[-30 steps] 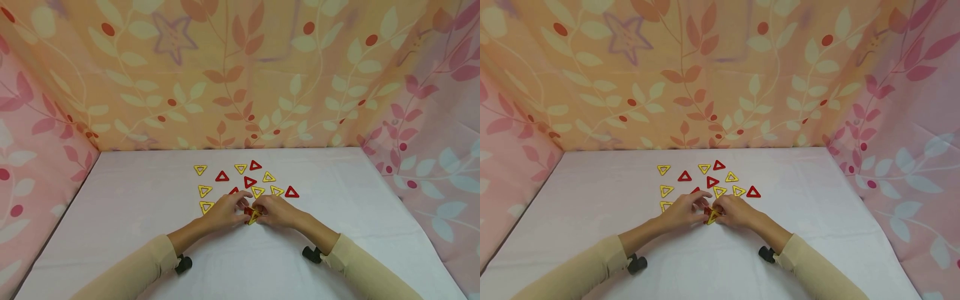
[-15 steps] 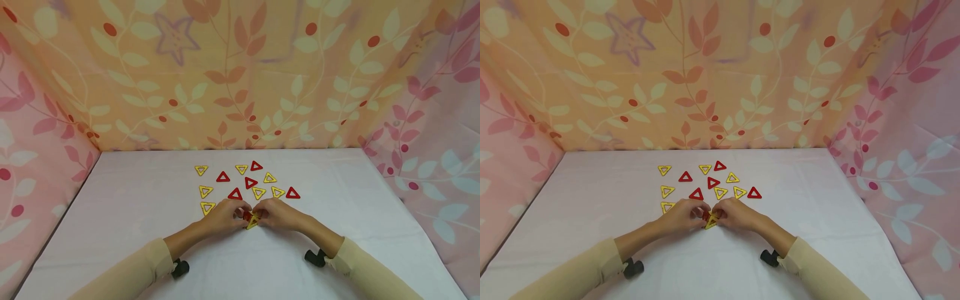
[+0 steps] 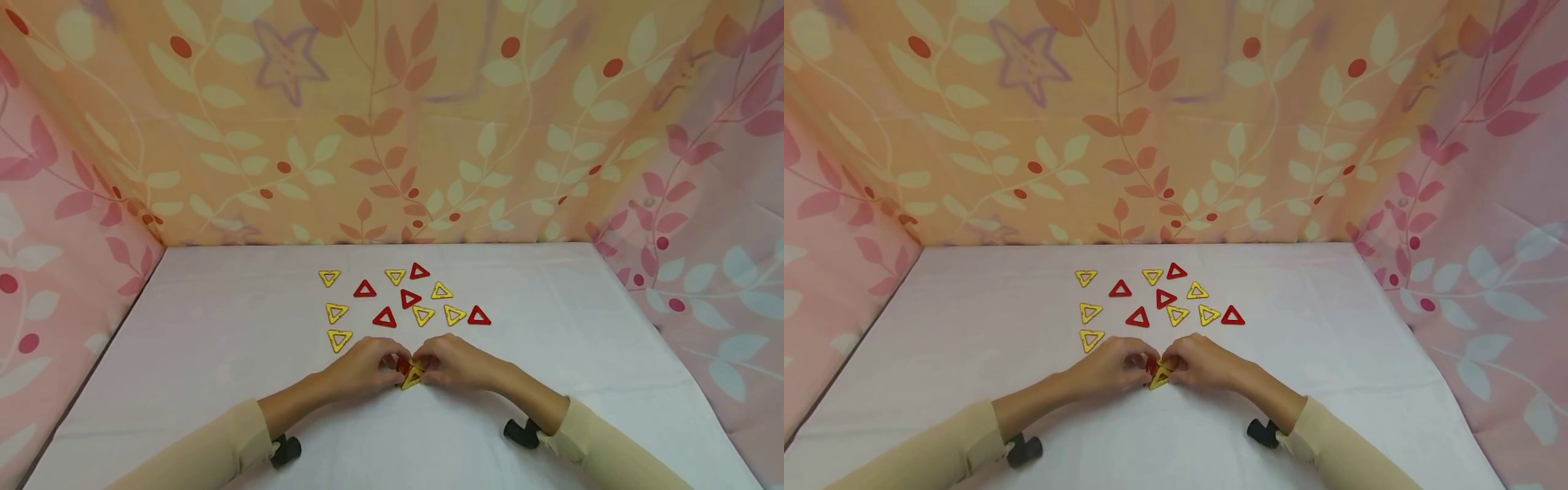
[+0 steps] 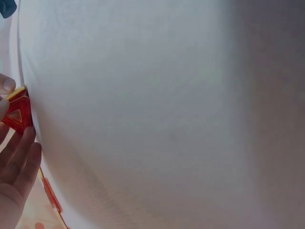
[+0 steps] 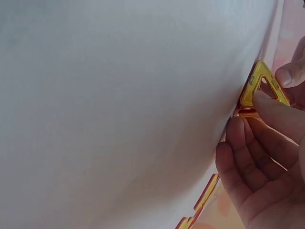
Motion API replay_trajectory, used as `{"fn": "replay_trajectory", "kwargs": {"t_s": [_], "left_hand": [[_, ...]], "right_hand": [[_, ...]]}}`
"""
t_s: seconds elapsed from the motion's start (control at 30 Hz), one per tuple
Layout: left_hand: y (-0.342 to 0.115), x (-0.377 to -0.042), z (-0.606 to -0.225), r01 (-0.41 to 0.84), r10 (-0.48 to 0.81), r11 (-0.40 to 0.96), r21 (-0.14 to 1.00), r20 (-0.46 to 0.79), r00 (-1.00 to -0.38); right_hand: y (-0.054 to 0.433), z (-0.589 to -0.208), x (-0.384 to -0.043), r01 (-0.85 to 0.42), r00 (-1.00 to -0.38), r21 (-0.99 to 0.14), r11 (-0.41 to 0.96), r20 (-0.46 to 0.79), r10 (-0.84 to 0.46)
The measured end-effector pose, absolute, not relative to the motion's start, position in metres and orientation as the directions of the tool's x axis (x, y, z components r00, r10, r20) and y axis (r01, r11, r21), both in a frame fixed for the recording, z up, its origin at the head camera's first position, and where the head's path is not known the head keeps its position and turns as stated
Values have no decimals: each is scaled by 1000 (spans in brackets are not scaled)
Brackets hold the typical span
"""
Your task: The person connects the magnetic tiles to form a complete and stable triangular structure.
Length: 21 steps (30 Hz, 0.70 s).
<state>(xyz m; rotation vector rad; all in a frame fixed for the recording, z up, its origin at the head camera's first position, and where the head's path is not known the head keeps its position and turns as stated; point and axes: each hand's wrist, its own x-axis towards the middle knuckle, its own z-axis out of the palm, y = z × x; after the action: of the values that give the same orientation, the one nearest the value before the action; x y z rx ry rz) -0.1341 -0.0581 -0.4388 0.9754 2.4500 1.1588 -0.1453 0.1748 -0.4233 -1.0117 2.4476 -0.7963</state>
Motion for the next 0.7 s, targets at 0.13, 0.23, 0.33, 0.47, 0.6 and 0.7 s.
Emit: {"fn": "replay_trajectory", "kwargs": {"t_s": [0.13,0.23,0.33,0.47,0.6,0.7], "left_hand": [[-59,-132,-438,477,687,463,747,38,-726],[-60,-130,-437,491,696,465,736,38,-717],[-60,-128,-435,496,703,463,735,37,-710],[-61,-124,-434,497,717,453,740,29,-696],[-62,-121,-434,497,726,450,742,19,-687],[-62,-118,-434,495,729,450,743,15,-685]], "right_hand": [[174,-421,-142,-520,-661,-630,577,-132,-739],[174,-420,-140,-528,-652,-629,571,-131,-747],[174,-420,-138,-534,-642,-633,561,-128,-756],[175,-421,-136,-531,-633,-639,557,-138,-761],[176,-421,-133,-529,-629,-641,557,-145,-764],[176,-422,-131,-529,-626,-641,556,-148,-766]]}}
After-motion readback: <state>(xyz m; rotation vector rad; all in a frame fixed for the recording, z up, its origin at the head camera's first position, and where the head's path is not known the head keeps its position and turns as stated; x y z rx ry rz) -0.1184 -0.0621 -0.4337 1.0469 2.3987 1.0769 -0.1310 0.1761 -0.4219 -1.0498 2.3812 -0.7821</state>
